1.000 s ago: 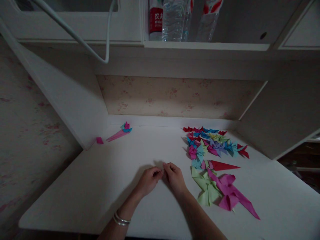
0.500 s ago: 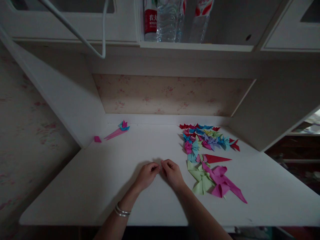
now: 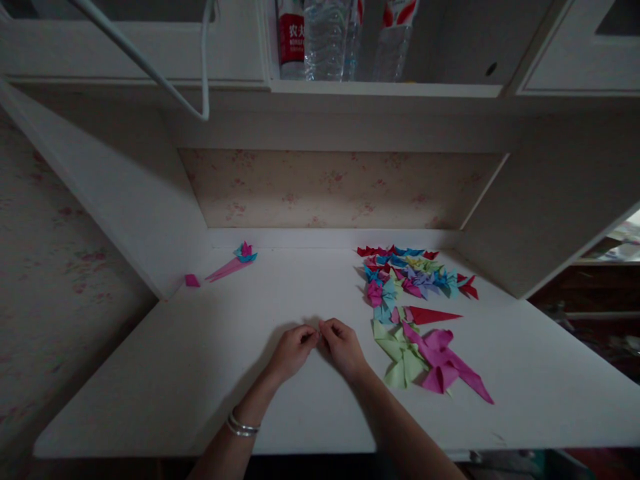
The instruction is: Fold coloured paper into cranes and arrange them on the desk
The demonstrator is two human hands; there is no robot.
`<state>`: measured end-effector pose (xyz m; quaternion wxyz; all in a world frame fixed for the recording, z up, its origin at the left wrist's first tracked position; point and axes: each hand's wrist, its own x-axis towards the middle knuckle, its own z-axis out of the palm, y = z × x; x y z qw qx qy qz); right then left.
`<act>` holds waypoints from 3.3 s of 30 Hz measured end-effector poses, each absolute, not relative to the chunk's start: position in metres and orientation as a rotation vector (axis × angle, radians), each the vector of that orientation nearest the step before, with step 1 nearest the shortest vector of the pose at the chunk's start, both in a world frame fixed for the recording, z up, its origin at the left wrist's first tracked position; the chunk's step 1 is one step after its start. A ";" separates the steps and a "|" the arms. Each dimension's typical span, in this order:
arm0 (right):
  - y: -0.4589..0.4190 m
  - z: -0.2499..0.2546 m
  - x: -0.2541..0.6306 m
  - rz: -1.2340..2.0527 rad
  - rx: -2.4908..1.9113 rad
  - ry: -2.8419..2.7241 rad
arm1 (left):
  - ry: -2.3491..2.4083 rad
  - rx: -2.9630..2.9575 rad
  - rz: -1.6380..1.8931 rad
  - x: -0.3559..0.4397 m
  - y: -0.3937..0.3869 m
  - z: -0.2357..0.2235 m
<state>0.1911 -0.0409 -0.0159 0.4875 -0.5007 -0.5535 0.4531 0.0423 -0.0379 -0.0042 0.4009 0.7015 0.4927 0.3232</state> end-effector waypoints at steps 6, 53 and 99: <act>-0.041 -0.017 0.191 1.088 -1.217 -1.367 | 1.258 1.776 0.817 0.043 -0.039 0.000; -0.003 -0.016 0.171 1.128 -1.304 -1.215 | 1.926 1.869 0.818 -0.060 0.138 0.036; -0.009 -0.009 0.179 1.231 -1.001 -1.002 | 1.183 1.763 0.844 0.021 -0.005 0.022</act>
